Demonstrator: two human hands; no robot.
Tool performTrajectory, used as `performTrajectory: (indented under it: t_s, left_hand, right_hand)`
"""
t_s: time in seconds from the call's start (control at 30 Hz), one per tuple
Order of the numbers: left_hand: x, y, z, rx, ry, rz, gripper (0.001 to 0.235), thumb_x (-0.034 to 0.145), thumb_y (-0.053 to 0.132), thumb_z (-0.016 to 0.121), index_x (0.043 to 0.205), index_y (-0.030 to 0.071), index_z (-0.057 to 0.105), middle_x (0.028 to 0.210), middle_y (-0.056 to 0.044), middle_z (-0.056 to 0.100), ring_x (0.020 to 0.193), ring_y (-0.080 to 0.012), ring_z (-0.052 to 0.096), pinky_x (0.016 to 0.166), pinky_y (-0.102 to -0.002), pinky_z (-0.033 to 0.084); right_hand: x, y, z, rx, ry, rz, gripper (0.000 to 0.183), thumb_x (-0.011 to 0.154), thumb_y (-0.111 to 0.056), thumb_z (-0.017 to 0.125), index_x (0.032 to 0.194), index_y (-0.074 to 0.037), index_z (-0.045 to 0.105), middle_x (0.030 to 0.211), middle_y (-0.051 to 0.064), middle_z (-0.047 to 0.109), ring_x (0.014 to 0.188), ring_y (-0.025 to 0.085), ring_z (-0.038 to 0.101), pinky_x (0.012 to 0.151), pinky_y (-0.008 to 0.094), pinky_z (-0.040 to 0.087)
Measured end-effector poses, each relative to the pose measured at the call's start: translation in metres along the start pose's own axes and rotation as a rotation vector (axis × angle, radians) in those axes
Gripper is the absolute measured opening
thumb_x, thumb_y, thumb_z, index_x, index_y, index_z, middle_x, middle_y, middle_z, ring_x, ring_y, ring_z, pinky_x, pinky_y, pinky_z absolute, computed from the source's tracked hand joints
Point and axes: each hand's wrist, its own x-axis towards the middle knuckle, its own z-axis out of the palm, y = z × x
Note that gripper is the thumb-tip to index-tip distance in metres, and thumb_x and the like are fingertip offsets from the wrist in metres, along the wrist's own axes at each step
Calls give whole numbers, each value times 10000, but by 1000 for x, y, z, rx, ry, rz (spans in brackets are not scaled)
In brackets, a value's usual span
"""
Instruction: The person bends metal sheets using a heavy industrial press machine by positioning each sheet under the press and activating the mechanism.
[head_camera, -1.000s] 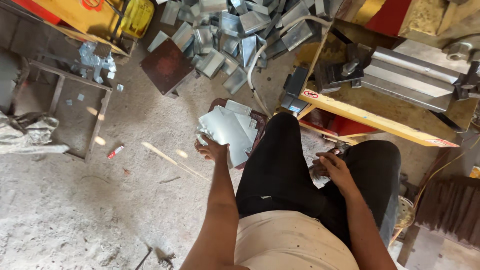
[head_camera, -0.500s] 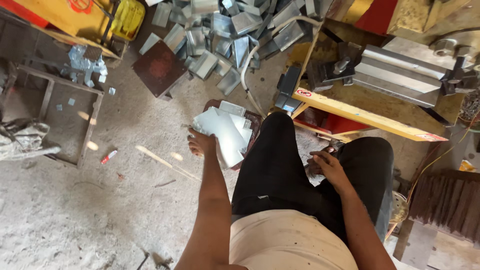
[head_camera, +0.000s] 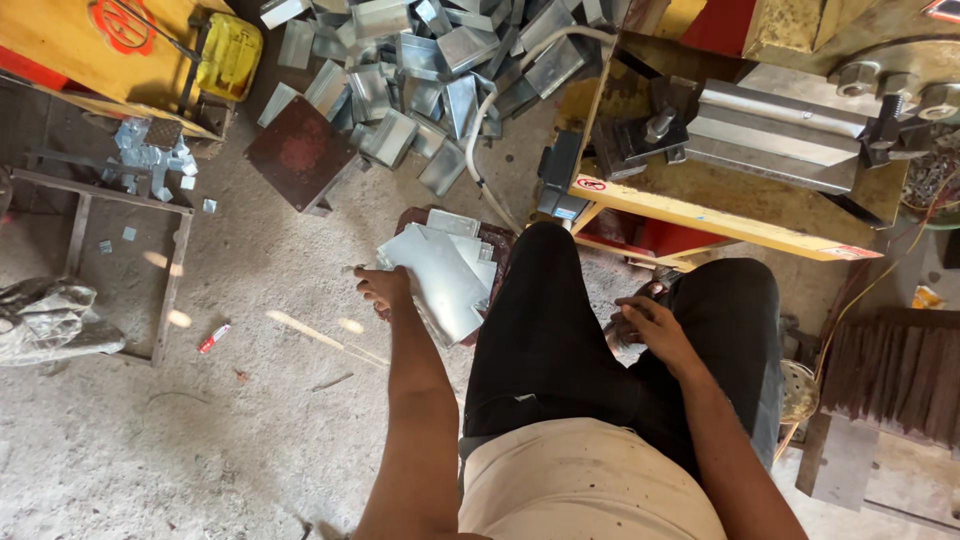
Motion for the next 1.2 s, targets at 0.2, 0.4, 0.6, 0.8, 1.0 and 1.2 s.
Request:
performTrajectory:
  t_s: [0.2, 0.4, 0.6, 0.8, 1.0, 1.2]
  left_hand:
    - [8, -3, -4, -19, -16, -67, 934, 794, 174, 791, 1503, 79, 190, 1439, -255, 393, 1369, -425, 406, 1060, -689, 372]
    - [18, 4, -7, -205, -163, 51, 807, 820, 156, 794, 1441, 63, 288, 1346, -248, 538, 1286, -405, 514, 1039, -593, 413]
    - [-8, 34, 26, -399, -228, 560, 656, 822, 95, 807, 1346, 50, 416, 1256, -261, 644, 1153, -403, 639, 964, -443, 508]
    - [-81, 84, -17, -483, 5, 805, 373, 913, 27, 656, 1271, 74, 565, 1025, -145, 780, 948, -303, 741, 812, -413, 559]
    - [-221, 109, -127, -572, 33, 1241, 253, 1025, 29, 613, 1261, 38, 523, 1059, -101, 771, 872, -284, 731, 779, -367, 558]
    - [-348, 114, -191, -286, -421, 2162, 186, 858, 20, 723, 981, 99, 608, 1109, -192, 716, 877, -302, 694, 820, -436, 569]
  right_hand:
    - [2, 7, -5, -31, 22, 12, 376, 1018, -257, 590, 1295, -10, 652, 1066, 120, 724, 878, 171, 691, 771, 335, 589]
    - [2, 10, -4, -62, 17, -4, 402, 1015, -287, 595, 1306, -16, 653, 1032, 125, 722, 884, 181, 695, 782, 341, 597]
    - [3, 4, -1, -46, 6, -4, 400, 1018, -290, 596, 1295, -7, 648, 1012, 171, 740, 837, 197, 723, 758, 338, 597]
    - [-8, -10, 5, 32, -26, -32, 410, 1013, -301, 569, 1296, -10, 629, 1082, 140, 747, 838, 195, 727, 740, 340, 596]
    - [-31, -53, 17, 209, -132, -62, 623, 995, -516, 492, 1350, -19, 613, 1151, 161, 732, 940, 231, 712, 841, 378, 580]
    - [-61, -88, -13, 1012, -428, -179, 792, 952, -692, 449, 1327, -1, 549, 1184, 230, 697, 1039, 376, 710, 916, 503, 562]
